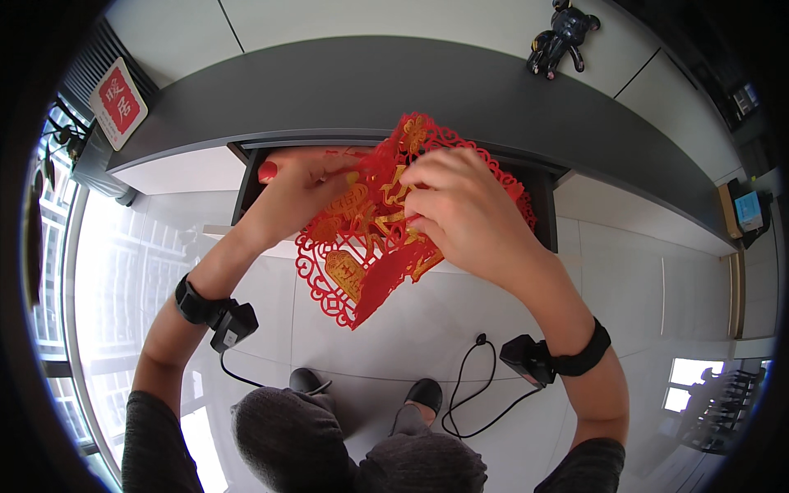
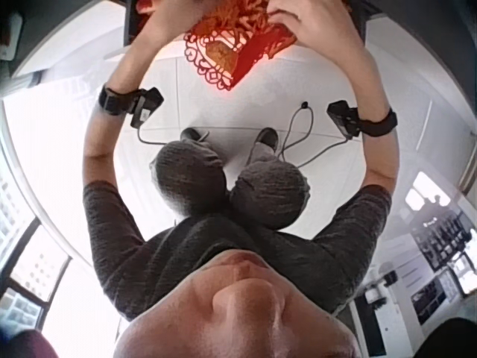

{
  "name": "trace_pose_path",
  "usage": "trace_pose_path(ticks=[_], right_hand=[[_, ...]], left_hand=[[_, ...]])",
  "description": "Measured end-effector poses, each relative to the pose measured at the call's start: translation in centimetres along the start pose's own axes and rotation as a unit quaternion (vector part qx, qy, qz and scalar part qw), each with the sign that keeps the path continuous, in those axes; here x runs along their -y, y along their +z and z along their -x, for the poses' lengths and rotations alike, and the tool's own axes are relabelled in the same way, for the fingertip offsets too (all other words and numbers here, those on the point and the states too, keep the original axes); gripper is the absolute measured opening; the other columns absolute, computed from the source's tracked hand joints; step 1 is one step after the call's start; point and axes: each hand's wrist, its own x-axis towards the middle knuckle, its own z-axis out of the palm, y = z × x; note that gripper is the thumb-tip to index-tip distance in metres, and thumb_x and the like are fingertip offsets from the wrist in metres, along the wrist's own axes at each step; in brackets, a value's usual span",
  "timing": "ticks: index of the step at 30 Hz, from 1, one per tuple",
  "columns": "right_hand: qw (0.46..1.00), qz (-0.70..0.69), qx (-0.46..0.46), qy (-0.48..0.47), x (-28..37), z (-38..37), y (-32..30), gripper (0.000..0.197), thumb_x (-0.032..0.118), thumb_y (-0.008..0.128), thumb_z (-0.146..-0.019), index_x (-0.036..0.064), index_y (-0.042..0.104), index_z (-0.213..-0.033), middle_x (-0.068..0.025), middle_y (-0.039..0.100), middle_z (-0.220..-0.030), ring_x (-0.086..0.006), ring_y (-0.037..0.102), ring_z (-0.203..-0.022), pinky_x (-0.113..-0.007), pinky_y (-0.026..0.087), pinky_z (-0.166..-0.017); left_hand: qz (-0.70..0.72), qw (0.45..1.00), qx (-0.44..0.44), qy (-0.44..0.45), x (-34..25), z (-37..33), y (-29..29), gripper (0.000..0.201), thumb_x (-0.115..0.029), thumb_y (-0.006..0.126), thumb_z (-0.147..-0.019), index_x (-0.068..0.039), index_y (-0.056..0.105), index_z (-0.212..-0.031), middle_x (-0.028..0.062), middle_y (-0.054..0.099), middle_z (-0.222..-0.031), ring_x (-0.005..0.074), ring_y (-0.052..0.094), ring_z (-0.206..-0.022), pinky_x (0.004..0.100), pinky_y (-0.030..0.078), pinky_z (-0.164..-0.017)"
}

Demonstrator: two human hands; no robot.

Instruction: The person wipes down a door and decorative red banners with a cloth before removing the banners and storing them in a drawer.

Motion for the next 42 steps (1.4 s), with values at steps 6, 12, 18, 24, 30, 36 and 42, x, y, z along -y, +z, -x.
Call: trace_pose_path(ticks=[6, 12, 18, 24, 30, 36, 42], right_hand=[[0.998, -0.02, 0.055, 0.026, 0.0, 2.2, 0.2, 0.005, 0.005, 0.066, -0.072, 0.0023, 0.062, -0.074, -0.0074, 0.062, -0.084, -0.0237, 0.055, -0.091, -0.036, 0.04, -0.086], [0.994, -0.045, 0.061, 0.075, -1.0, 5.0, 0.1, 0.007, 0.004, 0.066, -0.072, 0.0014, 0.06, -0.074, -0.0076, 0.062, -0.081, -0.0243, 0.056, -0.089, -0.036, 0.04, -0.085], [0.991, -0.057, 0.076, 0.095, -0.3, 5.6, 1.0, 0.007, 0.003, 0.065, -0.073, 0.0008, 0.06, -0.077, -0.008, 0.062, -0.082, -0.0252, 0.055, -0.086, -0.036, 0.041, -0.082], [0.994, -0.066, 0.029, 0.087, 0.0, 4.7, 2.1, 0.004, 0.001, 0.061, -0.075, 0.0006, 0.06, -0.078, -0.0087, 0.059, -0.076, -0.0256, 0.053, -0.081, -0.036, 0.041, -0.078], [0.996, -0.04, -0.008, 0.085, -0.6, 2.9, 2.6, 0.002, -0.001, 0.059, -0.077, 0.0006, 0.06, -0.077, -0.0106, 0.056, -0.07, -0.026, 0.052, -0.074, -0.035, 0.04, -0.075], [0.993, -0.043, -0.075, 0.084, -1.2, -1.2, 3.4, 0.007, 0.004, 0.061, -0.079, 0.0004, 0.056, -0.074, -0.009, 0.056, -0.065, -0.0257, 0.051, -0.067, -0.035, 0.04, -0.074], [0.962, 0.081, -0.234, 0.112, -1.9, -1.5, 3.8, 0.048, 0.018, 0.073, -0.074, 0.0041, 0.052, -0.115, -0.0117, 0.054, -0.109, -0.0284, 0.05, -0.103, -0.038, 0.04, -0.088]], left_hand=[[0.077, 0.995, 0.004, -0.061, 2.0, -0.7, -1.3, 0.032, -0.009, 0.044, -0.095, 0.006, 0.049, -0.123, 0.0106, 0.062, -0.106, 0.0113, 0.062, -0.091, 0.024, 0.052, -0.079], [0.183, 0.978, -0.019, -0.099, 4.1, -0.8, -1.6, 0.03, -0.009, 0.042, -0.095, 0.005, 0.05, -0.121, 0.0108, 0.062, -0.105, 0.0116, 0.063, -0.088, 0.0243, 0.053, -0.078], [0.125, 0.976, -0.051, -0.171, 8.4, 0.1, -2.0, 0.03, -0.015, 0.054, -0.091, 0.004, 0.053, -0.115, 0.0113, 0.062, -0.103, 0.0136, 0.059, -0.091, 0.0277, 0.047, -0.083], [-0.161, 0.98, -0.107, -0.04, 8.1, 2.1, -1.4, 0.038, -0.016, 0.052, -0.093, 0.0, 0.044, -0.127, 0.0147, 0.055, -0.121, 0.0201, 0.055, -0.11, 0.0322, 0.044, -0.094], [0.047, 0.986, 0.156, -0.039, 3.0, 4.5, -0.8, 0.053, -0.042, 0.039, -0.096, 0.004, 0.059, -0.112, 0.0161, 0.063, -0.107, 0.0244, 0.061, -0.099, 0.0332, 0.046, -0.09], [-0.152, 0.988, -0.003, -0.038, 2.5, 4.4, -0.5, 0.033, -0.026, 0.067, -0.083, 0.004, 0.063, -0.096, 0.0103, 0.058, -0.064, 0.0152, 0.05, -0.054, 0.029, 0.041, -0.053], [0.053, 0.985, -0.089, -0.138, 3.5, 3.9, -3.1, 0.029, -0.022, 0.063, -0.087, 0.005, 0.064, -0.097, 0.0016, 0.06, -0.068, 0.0057, 0.047, -0.057, 0.0224, 0.04, -0.055]])
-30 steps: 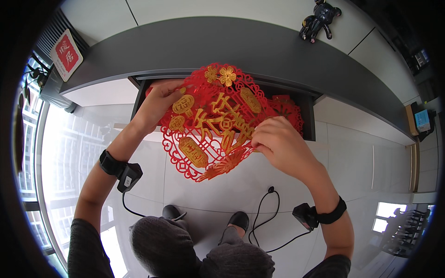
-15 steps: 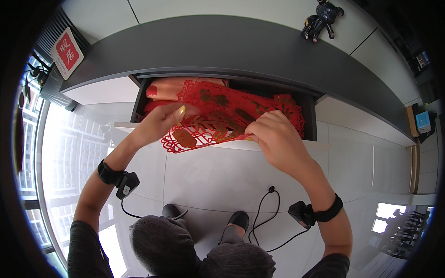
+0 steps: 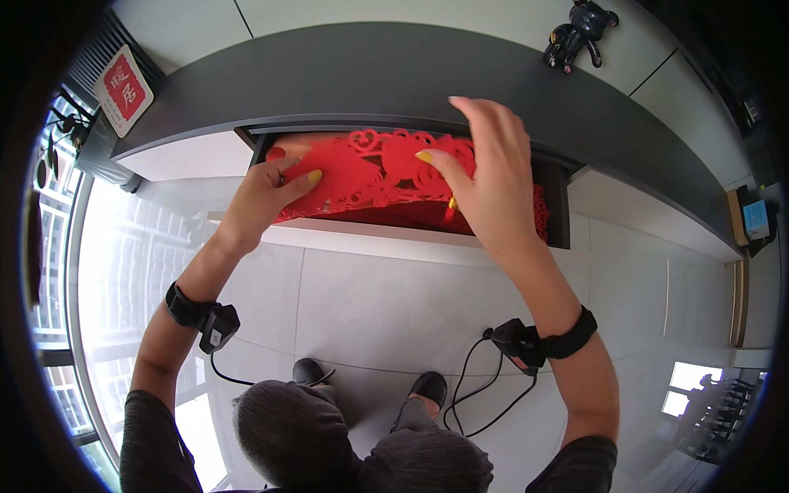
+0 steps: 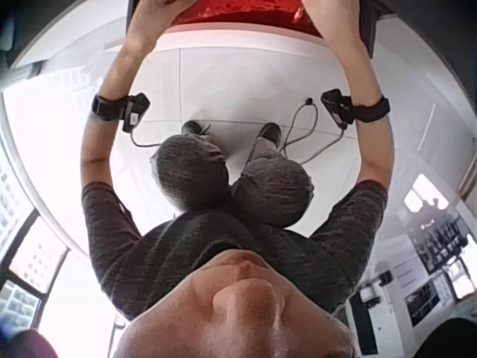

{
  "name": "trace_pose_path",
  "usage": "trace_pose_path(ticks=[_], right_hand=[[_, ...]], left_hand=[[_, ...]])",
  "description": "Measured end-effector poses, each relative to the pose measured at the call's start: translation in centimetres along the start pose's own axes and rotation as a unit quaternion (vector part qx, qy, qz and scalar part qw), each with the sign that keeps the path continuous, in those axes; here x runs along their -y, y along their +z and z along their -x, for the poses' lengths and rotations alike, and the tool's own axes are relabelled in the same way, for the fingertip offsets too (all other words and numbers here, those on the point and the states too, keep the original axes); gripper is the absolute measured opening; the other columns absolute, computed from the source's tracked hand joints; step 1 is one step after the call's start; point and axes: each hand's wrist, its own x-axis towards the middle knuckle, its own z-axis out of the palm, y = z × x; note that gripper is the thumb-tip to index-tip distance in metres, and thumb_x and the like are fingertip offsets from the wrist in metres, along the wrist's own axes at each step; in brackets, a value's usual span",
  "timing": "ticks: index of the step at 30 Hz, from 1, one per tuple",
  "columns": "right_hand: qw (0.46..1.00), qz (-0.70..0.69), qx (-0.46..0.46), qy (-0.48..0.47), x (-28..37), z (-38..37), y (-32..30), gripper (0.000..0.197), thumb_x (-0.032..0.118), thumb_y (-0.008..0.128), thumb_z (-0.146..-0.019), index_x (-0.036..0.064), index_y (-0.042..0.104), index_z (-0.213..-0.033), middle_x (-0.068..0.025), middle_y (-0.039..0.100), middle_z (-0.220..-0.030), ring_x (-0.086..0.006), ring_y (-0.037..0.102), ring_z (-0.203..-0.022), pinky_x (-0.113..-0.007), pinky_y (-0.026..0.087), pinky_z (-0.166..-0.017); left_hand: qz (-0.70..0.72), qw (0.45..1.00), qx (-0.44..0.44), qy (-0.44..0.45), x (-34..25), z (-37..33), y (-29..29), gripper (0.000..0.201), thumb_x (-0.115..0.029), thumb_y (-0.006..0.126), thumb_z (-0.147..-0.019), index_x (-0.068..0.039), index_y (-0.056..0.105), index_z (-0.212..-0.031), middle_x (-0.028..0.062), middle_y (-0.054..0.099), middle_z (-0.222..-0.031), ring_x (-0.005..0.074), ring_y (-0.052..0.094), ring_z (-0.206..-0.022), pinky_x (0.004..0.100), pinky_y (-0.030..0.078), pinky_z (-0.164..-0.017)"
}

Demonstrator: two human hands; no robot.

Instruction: The person wipes down a door and decorative red banners with a cloth before removing the banners and storing them in a drawer.

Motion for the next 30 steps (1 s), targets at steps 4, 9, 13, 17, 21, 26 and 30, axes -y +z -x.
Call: trace_pose_path(ticks=[4, 9, 13, 17, 21, 26, 30], right_hand=[[0.998, -0.025, -0.017, 0.047, -0.8, 1.3, 0.6, 0.054, 0.021, 0.074, -0.073, 0.0051, 0.05, -0.119, -0.0121, 0.052, -0.117, -0.0304, 0.048, -0.108, -0.039, 0.037, -0.092], [0.994, 0.053, 0.064, -0.075, -0.3, 2.0, 1.2, 0.076, 0.027, 0.077, -0.065, 0.0091, 0.044, -0.131, -0.0121, 0.043, -0.132, -0.0299, 0.041, -0.121, -0.045, 0.029, -0.101], [0.987, 0.044, 0.144, -0.062, -0.1, 2.5, 2.8, 0.082, 0.022, 0.078, -0.063, 0.0094, 0.039, -0.134, -0.0096, 0.043, -0.134, -0.0284, 0.039, -0.125, -0.046, 0.028, -0.105], [0.987, 0.038, 0.147, -0.06, -0.8, 3.1, 4.1, 0.081, 0.022, 0.078, -0.064, 0.0091, 0.038, -0.134, -0.0096, 0.044, -0.133, -0.028, 0.037, -0.126, -0.046, 0.027, -0.105], [0.987, 0.025, 0.144, -0.073, 0.2, 2.7, 4.8, 0.08, 0.021, 0.079, -0.064, 0.0085, 0.039, -0.133, -0.0099, 0.046, -0.131, -0.0271, 0.039, -0.125, -0.046, 0.027, -0.105], [0.986, 0.024, 0.128, -0.105, 2.1, 1.5, 5.8, 0.081, 0.02, 0.079, -0.064, 0.0077, 0.039, -0.133, -0.01, 0.05, -0.125, -0.026, 0.044, -0.119, -0.047, 0.026, -0.105], [0.981, -0.017, 0.161, -0.105, 2.2, 1.7, 6.7, 0.068, 0.02, 0.077, -0.067, 0.0058, 0.045, -0.126, -0.0091, 0.059, -0.107, -0.0256, 0.054, -0.102, -0.044, 0.033, -0.1]], left_hand=[[0.098, 0.993, -0.042, -0.05, 0.0, -0.3, -1.4, 0.03, -0.022, 0.062, -0.088, 0.005, 0.063, -0.1, 0.0061, 0.066, -0.082, 0.0069, 0.058, -0.068, 0.0201, 0.046, -0.064], [0.167, 0.983, -0.044, -0.068, 0.4, -0.6, -2.4, 0.031, -0.021, 0.061, -0.088, 0.006, 0.061, -0.102, 0.0097, 0.065, -0.086, 0.0109, 0.062, -0.07, 0.0222, 0.05, -0.067], [0.209, 0.973, -0.019, -0.099, 1.2, -0.9, -3.0, 0.029, -0.019, 0.06, -0.088, 0.007, 0.059, -0.1, 0.012, 0.064, -0.085, 0.0132, 0.064, -0.07, 0.0219, 0.052, -0.064], [0.241, 0.964, 0.0, -0.114, 1.0, -0.6, -3.0, 0.027, -0.019, 0.059, -0.087, 0.006, 0.058, -0.096, 0.0125, 0.064, -0.085, 0.0135, 0.064, -0.07, 0.0218, 0.053, -0.061], [0.232, 0.968, 0.003, -0.096, 1.3, -0.3, -3.3, 0.03, -0.021, 0.059, -0.088, 0.007, 0.058, -0.1, 0.012, 0.064, -0.085, 0.0132, 0.064, -0.07, 0.0218, 0.053, -0.062], [0.153, 0.986, -0.038, -0.048, 0.7, -0.1, -3.5, 0.035, -0.027, 0.057, -0.089, 0.006, 0.061, -0.101, 0.01, 0.065, -0.083, 0.0104, 0.063, -0.068, 0.0205, 0.052, -0.065], [0.098, 0.994, -0.057, -0.01, 0.7, 0.2, -3.6, 0.038, -0.028, 0.058, -0.09, 0.007, 0.06, -0.105, 0.0092, 0.065, -0.084, 0.0091, 0.062, -0.07, 0.0203, 0.051, -0.067]])
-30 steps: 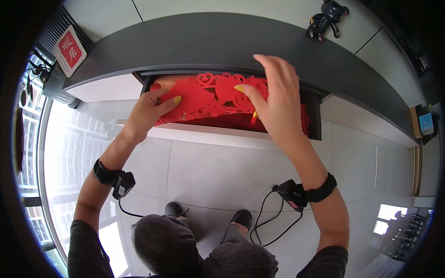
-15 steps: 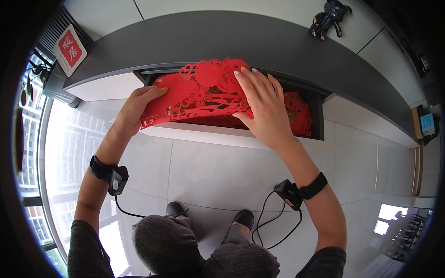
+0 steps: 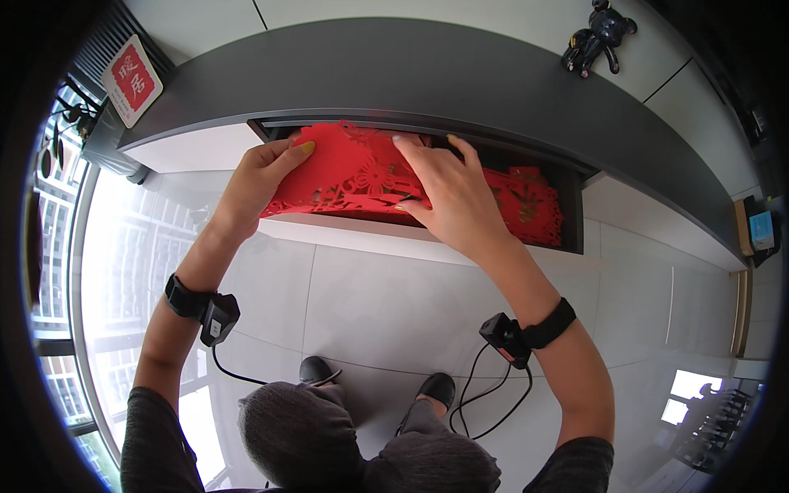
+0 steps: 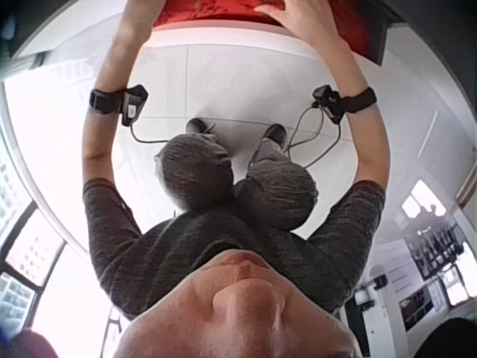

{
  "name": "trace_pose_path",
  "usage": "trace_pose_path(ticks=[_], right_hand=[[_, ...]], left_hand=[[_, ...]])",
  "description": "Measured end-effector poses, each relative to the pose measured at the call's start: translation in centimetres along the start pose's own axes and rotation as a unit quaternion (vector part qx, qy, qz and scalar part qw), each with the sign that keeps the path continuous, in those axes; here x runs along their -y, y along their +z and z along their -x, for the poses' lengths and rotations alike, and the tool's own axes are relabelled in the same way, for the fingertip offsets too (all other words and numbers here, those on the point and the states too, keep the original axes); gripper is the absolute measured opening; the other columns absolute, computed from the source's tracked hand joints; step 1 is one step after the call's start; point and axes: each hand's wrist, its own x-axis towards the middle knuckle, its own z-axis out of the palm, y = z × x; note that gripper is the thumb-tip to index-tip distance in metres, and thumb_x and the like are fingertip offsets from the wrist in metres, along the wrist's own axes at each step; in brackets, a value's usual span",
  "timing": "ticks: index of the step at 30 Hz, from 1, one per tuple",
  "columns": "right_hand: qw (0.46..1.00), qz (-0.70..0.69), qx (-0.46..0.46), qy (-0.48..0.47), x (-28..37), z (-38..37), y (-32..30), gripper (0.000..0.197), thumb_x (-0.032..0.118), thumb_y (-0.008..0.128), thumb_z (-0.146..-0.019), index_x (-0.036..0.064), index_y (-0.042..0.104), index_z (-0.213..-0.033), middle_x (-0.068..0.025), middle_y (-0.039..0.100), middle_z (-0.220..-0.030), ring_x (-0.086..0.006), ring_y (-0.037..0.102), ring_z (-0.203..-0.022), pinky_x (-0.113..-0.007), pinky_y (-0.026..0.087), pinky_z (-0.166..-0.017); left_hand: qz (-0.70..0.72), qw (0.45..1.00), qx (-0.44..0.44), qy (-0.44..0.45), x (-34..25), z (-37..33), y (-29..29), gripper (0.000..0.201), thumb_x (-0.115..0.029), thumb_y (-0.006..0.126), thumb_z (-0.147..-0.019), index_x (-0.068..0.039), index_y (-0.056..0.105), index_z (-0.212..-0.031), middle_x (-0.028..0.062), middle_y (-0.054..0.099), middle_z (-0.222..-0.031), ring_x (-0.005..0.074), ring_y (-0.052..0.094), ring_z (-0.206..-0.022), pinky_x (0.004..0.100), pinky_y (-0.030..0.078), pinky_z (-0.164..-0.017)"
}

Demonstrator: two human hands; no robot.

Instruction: The person wipes down a door and decorative red banners with a cloth before removing the banners and storing them in a drawer.

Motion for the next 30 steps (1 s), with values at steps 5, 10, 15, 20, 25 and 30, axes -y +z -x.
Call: trace_pose_path(ticks=[5, 10, 15, 20, 25, 30], right_hand=[[0.997, -0.053, 0.041, 0.027, 0.1, 1.2, 1.3, 0.038, 0.016, 0.071, -0.074, 0.0022, 0.058, -0.107, -0.0108, 0.064, -0.085, -0.027, 0.06, -0.08, -0.038, 0.047, -0.079], [0.992, -0.051, -0.075, 0.083, -0.2, 0.4, -1.3, 0.018, 0.012, 0.065, -0.079, 0.0024, 0.059, -0.093, -0.0152, 0.061, -0.074, -0.031, 0.059, -0.067, -0.037, 0.047, -0.061], [0.968, -0.104, -0.147, 0.177, -1.6, -0.3, -6.1, 0.015, 0.007, 0.063, -0.082, -0.0004, 0.058, -0.095, -0.013, 0.059, -0.071, -0.018, 0.055, -0.058, -0.027, 0.044, -0.056], [0.932, -0.202, -0.207, 0.219, -4.3, 0.2, -8.5, 0.021, 0.006, 0.059, -0.087, -0.0029, 0.057, -0.106, -0.005, 0.065, -0.087, -0.004, 0.054, -0.079, -0.02, 0.044, -0.072], [0.807, -0.423, -0.274, 0.308, -5.8, 0.4, -9.6, 0.025, 0.009, 0.053, -0.092, -0.0055, 0.055, -0.112, -0.0084, 0.064, -0.103, -0.0101, 0.059, -0.089, -0.024, 0.047, -0.08], [0.643, -0.577, -0.234, 0.446, -6.0, 2.7, -9.4, 0.025, 0.009, 0.052, -0.092, -0.0025, 0.054, -0.114, -0.009, 0.06, -0.112, -0.0134, 0.057, -0.102, -0.029, 0.045, -0.088]], left_hand=[[-0.014, 0.999, 0.034, -0.02, 0.2, 0.1, -0.6, 0.035, -0.027, 0.055, -0.092, 0.003, 0.061, -0.109, 0.0072, 0.065, -0.09, 0.0082, 0.06, -0.08, 0.022, 0.048, -0.075], [-0.027, 0.995, -0.06, 0.072, -1.4, 0.1, -0.7, 0.038, -0.031, 0.045, -0.095, 0.002, 0.059, -0.107, 0.0078, 0.063, -0.098, 0.0126, 0.058, -0.093, 0.0248, 0.043, -0.083], [0.029, 0.991, -0.06, 0.12, -0.6, -1.5, -2.3, 0.038, -0.033, 0.039, -0.098, -0.001, 0.056, -0.108, 0.0094, 0.061, -0.106, 0.0154, 0.055, -0.103, 0.0277, 0.039, -0.092], [0.006, 0.997, -0.039, 0.062, 2.6, -3.1, -0.6, 0.045, -0.036, 0.038, -0.098, 0.001, 0.05, -0.119, 0.012, 0.057, -0.116, 0.0181, 0.053, -0.11, 0.0306, 0.038, -0.096], [-0.001, 0.996, 0.028, 0.086, 3.4, -3.9, 1.9, 0.056, -0.042, 0.035, -0.098, 0.001, 0.038, -0.132, 0.0144, 0.05, -0.126, 0.0218, 0.05, -0.115, 0.0335, 0.036, -0.1], [0.122, 0.975, 0.176, 0.051, 1.8, -2.7, 3.1, 0.062, -0.047, 0.033, -0.097, 0.002, 0.035, -0.134, 0.0157, 0.05, -0.126, 0.0244, 0.048, -0.117, 0.0354, 0.037, -0.101]])
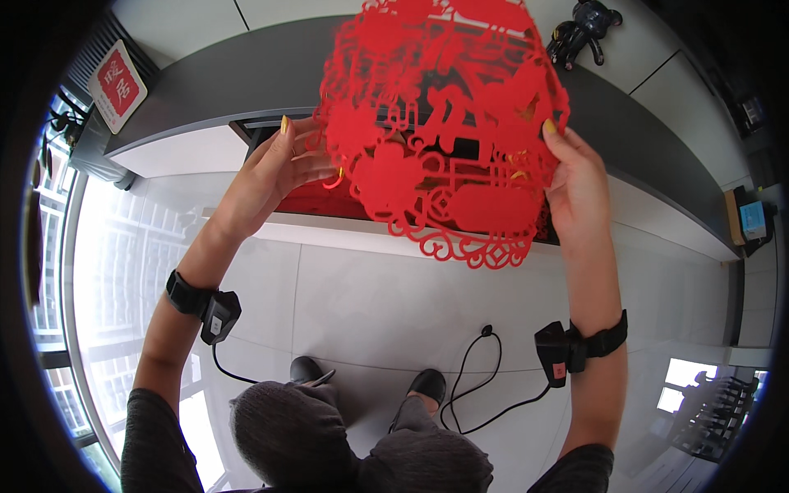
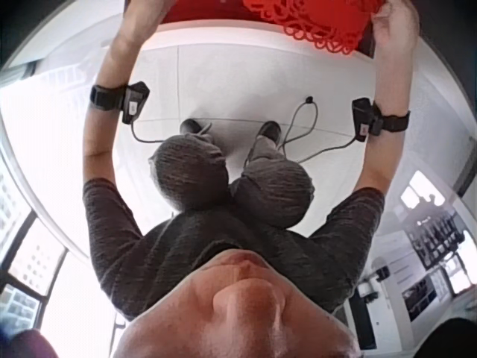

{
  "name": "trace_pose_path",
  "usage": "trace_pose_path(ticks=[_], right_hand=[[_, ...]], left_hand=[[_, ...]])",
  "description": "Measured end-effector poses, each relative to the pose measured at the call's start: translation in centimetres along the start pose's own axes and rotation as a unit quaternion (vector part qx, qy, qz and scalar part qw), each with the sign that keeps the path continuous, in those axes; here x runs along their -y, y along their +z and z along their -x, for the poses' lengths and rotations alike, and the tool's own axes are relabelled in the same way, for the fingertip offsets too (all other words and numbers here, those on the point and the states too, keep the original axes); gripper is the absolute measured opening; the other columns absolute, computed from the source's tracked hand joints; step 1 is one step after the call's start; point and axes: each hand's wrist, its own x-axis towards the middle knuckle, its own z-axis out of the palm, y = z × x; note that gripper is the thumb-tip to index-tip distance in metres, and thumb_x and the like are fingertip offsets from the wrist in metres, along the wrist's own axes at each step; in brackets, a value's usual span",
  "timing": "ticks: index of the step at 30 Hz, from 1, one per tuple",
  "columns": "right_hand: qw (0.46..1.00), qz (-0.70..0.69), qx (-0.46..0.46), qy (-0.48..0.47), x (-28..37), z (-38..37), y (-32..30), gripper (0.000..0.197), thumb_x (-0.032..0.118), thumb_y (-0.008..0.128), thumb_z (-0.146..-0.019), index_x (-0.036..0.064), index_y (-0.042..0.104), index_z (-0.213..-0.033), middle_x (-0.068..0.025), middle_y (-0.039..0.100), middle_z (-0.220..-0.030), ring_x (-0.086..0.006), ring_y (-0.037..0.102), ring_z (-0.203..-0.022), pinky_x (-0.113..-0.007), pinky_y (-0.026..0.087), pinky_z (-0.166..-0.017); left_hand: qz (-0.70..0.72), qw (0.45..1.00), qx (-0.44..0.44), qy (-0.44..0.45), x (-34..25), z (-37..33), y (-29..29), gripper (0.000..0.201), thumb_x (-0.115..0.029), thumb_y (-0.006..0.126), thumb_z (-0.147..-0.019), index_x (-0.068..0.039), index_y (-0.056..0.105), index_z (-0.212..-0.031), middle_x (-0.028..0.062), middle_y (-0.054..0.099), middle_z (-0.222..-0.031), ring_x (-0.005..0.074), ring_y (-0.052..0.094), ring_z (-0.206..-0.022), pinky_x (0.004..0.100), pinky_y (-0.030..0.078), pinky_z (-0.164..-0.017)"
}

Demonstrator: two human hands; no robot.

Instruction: The person wipes down a door and decorative red banners with a cloth before removing the banners and storing them in a drawer.

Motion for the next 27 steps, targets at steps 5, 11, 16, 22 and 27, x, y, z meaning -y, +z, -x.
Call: trace_pose_path(ticks=[5, 11, 16, 22, 27], right_hand=[[0.998, 0.005, 0.033, -0.058, 0.3, 0.1, -0.1, 0.026, 0.01, 0.053, -0.092, -0.0022, 0.054, -0.115, -0.0077, 0.06, -0.111, -0.0126, 0.057, -0.101, -0.028, 0.045, -0.087], [0.906, 0.215, 0.012, -0.363, 0.8, 0.7, 2.5, 0.017, 0.005, 0.053, -0.091, -0.0037, 0.057, -0.106, -0.009, 0.064, -0.097, -0.0137, 0.06, -0.086, -0.023, 0.045, -0.077], [0.594, 0.492, 0.121, -0.624, -2.0, 1.8, 1.6, 0.019, -0.006, 0.059, -0.071, -0.0022, 0.063, -0.089, -0.0141, 0.062, -0.082, -0.0259, 0.062, -0.074, -0.033, 0.05, -0.069], [0.49, 0.611, 0.206, -0.586, -3.2, 3.5, -1.6, 0.025, 0.004, 0.062, -0.069, -0.0014, 0.061, -0.093, -0.0149, 0.062, -0.085, -0.0287, 0.061, -0.079, -0.038, 0.051, -0.073], [0.393, 0.704, 0.252, -0.536, -4.4, 4.2, -3.9, 0.028, 0.007, 0.06, -0.07, -0.0008, 0.06, -0.097, -0.0168, 0.062, -0.089, -0.0284, 0.06, -0.085, -0.037, 0.049, -0.08]], left_hand=[[-0.079, 0.997, -0.013, 0.007, -0.5, -0.3, 0.3, 0.067, -0.05, 0.033, -0.096, 0.004, 0.031, -0.135, 0.0175, 0.047, -0.128, 0.0257, 0.048, -0.118, 0.038, 0.039, -0.1], [0.12, 0.987, -0.029, -0.103, 1.0, -2.2, -0.8, 0.074, -0.055, 0.031, -0.094, 0.005, 0.029, -0.136, 0.0219, 0.046, -0.128, 0.0295, 0.046, -0.12, 0.0425, 0.037, -0.102], [0.272, 0.954, 0.055, -0.114, 2.5, -3.2, -2.4, 0.076, -0.06, 0.029, -0.092, 0.005, 0.038, -0.13, 0.0189, 0.053, -0.119, 0.0255, 0.053, -0.11, 0.0432, 0.038, -0.1], [0.149, 0.96, 0.085, -0.223, 3.0, -5.4, -1.7, 0.037, -0.022, 0.055, -0.091, 0.002, 0.053, -0.118, 0.0059, 0.062, -0.102, 0.0138, 0.056, -0.087, 0.0288, 0.047, -0.081], [0.062, 0.969, 0.132, -0.201, 6.8, -9.1, -0.1, 0.042, -0.001, 0.049, -0.087, -0.003, 0.044, -0.129, 0.0081, 0.051, -0.121, 0.0144, 0.052, -0.107, 0.0287, 0.046, -0.089]])
